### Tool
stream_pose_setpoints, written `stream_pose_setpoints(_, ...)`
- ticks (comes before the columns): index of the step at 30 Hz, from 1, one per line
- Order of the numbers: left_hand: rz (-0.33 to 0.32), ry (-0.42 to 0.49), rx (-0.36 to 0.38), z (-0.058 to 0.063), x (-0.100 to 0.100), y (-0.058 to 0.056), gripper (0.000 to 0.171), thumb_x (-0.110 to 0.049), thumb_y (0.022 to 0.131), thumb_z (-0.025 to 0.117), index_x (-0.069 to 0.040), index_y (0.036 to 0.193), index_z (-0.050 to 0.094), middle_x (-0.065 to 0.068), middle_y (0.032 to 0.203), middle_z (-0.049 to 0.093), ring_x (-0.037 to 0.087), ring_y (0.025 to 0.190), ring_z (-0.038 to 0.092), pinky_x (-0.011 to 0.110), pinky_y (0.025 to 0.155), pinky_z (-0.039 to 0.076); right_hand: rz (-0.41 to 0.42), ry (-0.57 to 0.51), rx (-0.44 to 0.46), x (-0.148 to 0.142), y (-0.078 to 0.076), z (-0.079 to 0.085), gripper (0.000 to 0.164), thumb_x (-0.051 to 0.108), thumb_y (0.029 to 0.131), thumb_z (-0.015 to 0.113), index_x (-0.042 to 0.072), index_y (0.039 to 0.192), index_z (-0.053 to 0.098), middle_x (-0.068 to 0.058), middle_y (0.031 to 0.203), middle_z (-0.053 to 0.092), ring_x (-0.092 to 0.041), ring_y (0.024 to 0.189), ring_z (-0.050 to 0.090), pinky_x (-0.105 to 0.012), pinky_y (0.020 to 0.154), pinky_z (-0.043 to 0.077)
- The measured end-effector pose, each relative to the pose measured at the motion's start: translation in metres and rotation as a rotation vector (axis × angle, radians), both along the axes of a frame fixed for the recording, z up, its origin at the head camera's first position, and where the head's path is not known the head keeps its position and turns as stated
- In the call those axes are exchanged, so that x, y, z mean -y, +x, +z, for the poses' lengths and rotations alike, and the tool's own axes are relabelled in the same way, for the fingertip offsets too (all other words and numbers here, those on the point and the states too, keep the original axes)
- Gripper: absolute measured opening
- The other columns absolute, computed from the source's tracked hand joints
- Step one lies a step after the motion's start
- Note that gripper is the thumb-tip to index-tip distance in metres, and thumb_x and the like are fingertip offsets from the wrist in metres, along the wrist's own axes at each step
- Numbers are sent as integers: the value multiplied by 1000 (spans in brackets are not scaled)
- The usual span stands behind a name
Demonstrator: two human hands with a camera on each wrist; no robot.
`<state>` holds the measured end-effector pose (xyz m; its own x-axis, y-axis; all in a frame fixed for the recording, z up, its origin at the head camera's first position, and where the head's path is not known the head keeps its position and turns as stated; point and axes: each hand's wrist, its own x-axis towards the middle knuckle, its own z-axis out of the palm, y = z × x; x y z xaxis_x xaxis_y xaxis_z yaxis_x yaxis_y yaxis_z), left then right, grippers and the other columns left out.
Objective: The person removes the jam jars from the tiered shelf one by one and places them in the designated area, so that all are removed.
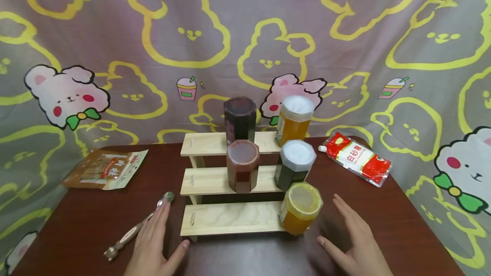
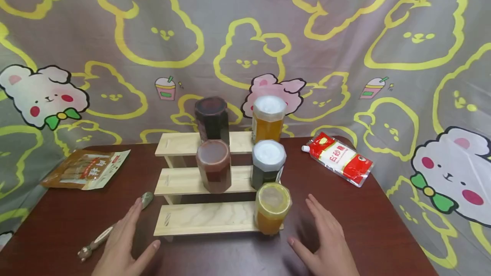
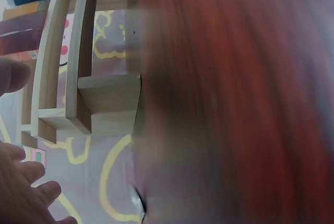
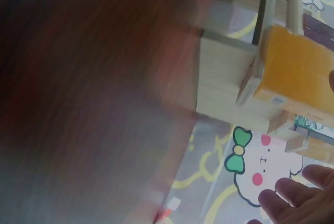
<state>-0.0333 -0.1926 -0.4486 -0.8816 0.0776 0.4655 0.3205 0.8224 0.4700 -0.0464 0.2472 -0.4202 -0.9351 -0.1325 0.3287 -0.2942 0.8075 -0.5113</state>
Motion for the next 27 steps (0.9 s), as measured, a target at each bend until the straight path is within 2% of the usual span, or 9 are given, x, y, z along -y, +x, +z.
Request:
stream_pose_setpoints(4,-41,50,-69,-5,0,-8,106,-17,73,84,-5,159,23,22,157,34,9,149,16,35,119,15,-28,-69,-22,10,-2,1,103,28,71,93,21,156,34,-10,153,43,-34,131,45,-37,108,38)
stream_pose_setpoints(5,-46,57,-78,-6,0,-9,106,-16,72,85,-4,158,24,22,157,35,7,149,16,27,118,13,-36,-85,-16,12,-3,2,103,28,72,92,21,156,33,-9,154,42,-33,132,44,-46,106,41)
stream_pose_setpoints(8,-58,74,-79,-6,-3,-12,105,-14,72,85,0,157,25,26,155,35,21,149,24,14,113,8,-46,-122,-16,19,-5,3,103,27,72,92,21,157,34,-7,154,42,-30,133,43,-41,107,40)
stream_pose_setpoints(10,-63,99,-43,-6,-5,-13,104,-14,73,86,1,156,26,28,154,35,35,144,31,10,111,7,-44,-142,-32,22,-7,4,102,26,72,92,20,156,34,-6,154,42,-23,134,42,-21,109,33)
stream_pose_setpoints(12,-61,129,19,-6,-7,-14,102,-16,76,86,1,156,25,29,155,34,45,139,36,10,110,8,-32,-163,-52,25,-8,6,102,23,72,93,22,156,34,-5,154,43,-16,135,40,-10,106,25)
stream_pose_setpoints(13,-55,146,60,-5,-8,-14,102,-18,78,85,0,157,24,28,156,33,49,137,36,16,113,12,-25,-173,-62,26,-9,7,103,22,72,93,23,156,34,-4,154,43,-11,136,39,-4,102,21)
stream_pose_setpoints(16,-28,186,190,-4,-10,-13,101,-28,85,81,-4,159,18,27,159,28,51,139,32,44,117,24,-4,-201,-78,30,-10,10,102,21,72,92,28,156,33,-2,154,43,-2,135,36,-4,103,21)
stream_pose_setpoints(19,-8,210,289,-3,-13,-14,101,-38,88,77,-6,161,13,26,161,23,51,141,27,69,103,31,13,-226,-90,33,-11,13,102,20,72,92,29,155,34,-1,153,44,-2,136,36,-6,104,22)
stream_pose_setpoints(27,16,266,382,-8,-20,-17,104,-47,86,77,-10,161,15,20,163,23,46,143,28,68,105,31,19,-262,-76,43,-11,22,101,25,69,94,30,153,38,0,152,44,-4,136,38,-8,104,22)
